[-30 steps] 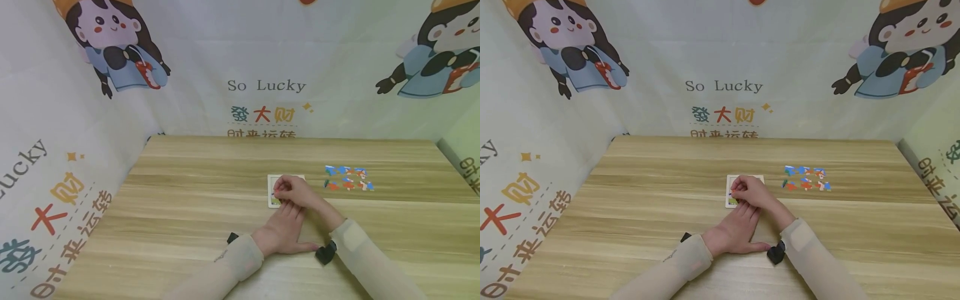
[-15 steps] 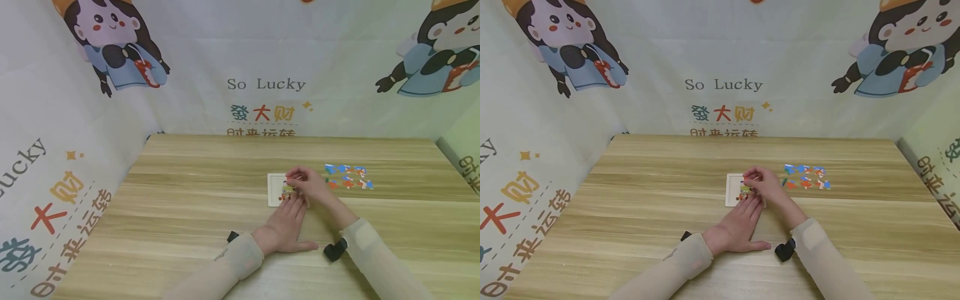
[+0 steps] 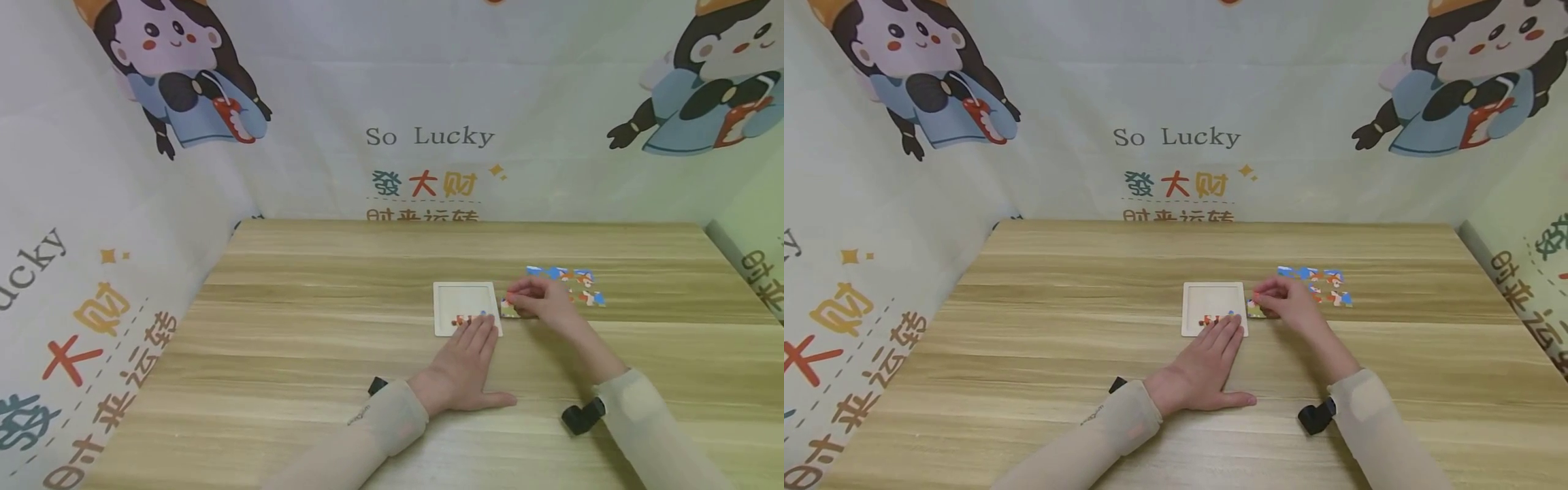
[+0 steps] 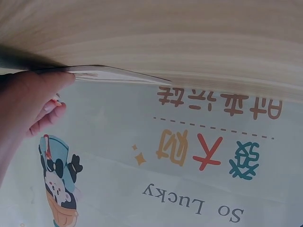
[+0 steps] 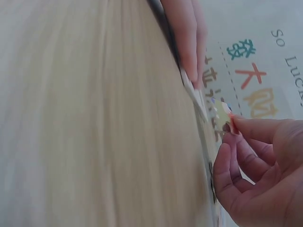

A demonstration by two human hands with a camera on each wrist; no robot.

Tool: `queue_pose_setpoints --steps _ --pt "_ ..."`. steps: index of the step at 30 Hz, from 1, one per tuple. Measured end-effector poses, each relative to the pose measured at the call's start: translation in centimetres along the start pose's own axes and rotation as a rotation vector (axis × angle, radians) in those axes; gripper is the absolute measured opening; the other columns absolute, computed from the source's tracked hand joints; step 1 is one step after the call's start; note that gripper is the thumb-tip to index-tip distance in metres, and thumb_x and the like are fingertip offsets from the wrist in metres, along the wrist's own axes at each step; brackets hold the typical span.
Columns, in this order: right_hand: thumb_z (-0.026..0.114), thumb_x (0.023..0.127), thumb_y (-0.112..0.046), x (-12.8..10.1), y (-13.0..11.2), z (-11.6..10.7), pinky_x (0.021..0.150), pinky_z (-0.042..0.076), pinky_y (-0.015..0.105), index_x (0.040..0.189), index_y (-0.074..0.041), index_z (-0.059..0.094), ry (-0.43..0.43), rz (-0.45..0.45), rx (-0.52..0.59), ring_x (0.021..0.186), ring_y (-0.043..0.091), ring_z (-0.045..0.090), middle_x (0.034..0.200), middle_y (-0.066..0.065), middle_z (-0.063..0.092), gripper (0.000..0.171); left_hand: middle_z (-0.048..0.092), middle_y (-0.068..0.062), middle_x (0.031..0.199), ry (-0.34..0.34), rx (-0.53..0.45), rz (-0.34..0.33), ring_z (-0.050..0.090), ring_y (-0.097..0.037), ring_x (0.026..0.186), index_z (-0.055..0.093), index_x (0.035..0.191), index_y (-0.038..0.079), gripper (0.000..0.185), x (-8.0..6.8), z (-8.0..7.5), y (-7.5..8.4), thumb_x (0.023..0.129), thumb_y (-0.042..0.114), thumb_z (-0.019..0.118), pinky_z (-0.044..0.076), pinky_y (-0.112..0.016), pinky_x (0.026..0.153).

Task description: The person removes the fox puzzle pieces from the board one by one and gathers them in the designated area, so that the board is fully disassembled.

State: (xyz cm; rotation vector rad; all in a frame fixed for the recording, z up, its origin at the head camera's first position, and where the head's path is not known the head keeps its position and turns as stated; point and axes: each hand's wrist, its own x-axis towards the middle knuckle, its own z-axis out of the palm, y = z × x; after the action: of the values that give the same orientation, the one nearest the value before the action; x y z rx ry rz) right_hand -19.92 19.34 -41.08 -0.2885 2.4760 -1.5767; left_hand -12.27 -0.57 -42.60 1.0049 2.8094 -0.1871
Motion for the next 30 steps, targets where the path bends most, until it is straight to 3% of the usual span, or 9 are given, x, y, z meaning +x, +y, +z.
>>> queue_pose_setpoints --steps 9,13,23,30 --pt "0.062 0.097 -0.007 -1.4 1.1 -2.3 0.070 0.058 0.019 0.115 0.011 0.062 0.010 0.023 -0.083 0.079 -0.002 0.063 0.100 0.014 0.072 0.026 0.009 -0.011 0.169 0.022 0.014 -0.001 0.010 -0.023 0.157 0.014 0.160 0.005 0.105 0.0 -0.1 -0.1 0.090 0.080 0.037 0.015 -0.033 0.128" --pt "0.063 0.096 -0.005 -2.1 1.5 -2.9 0.069 0.057 0.019 0.113 0.012 0.062 0.010 0.012 -0.114 0.078 0.000 0.063 0.102 0.019 0.071 0.024 0.009 -0.011 0.169 0.009 0.013 -0.001 0.010 -0.023 0.157 0.014 0.160 0.005 0.104 0.0 -0.2 0.0 0.090 0.080 0.036 0.015 -0.033 0.128" --pt "0.063 0.095 -0.005 -2.4 2.0 -3.0 0.065 0.055 0.019 0.109 0.009 0.064 0.019 0.006 -0.222 0.076 0.008 0.062 0.099 0.020 0.071 0.020 0.007 -0.010 0.170 -0.004 0.020 -0.003 0.009 -0.022 0.158 0.013 0.160 0.006 0.103 -0.3 0.0 -0.1 0.091 0.080 0.034 0.014 -0.032 0.128" --pt "0.065 0.096 -0.010 -2.1 1.0 -2.8 0.065 0.056 0.020 0.109 0.006 0.067 0.082 0.035 -0.257 0.081 0.014 0.066 0.099 0.019 0.072 0.020 0.008 -0.010 0.170 0.011 0.023 -0.002 0.010 -0.022 0.157 0.014 0.160 0.006 0.103 -0.2 0.2 -0.1 0.091 0.080 0.034 0.015 -0.032 0.127"
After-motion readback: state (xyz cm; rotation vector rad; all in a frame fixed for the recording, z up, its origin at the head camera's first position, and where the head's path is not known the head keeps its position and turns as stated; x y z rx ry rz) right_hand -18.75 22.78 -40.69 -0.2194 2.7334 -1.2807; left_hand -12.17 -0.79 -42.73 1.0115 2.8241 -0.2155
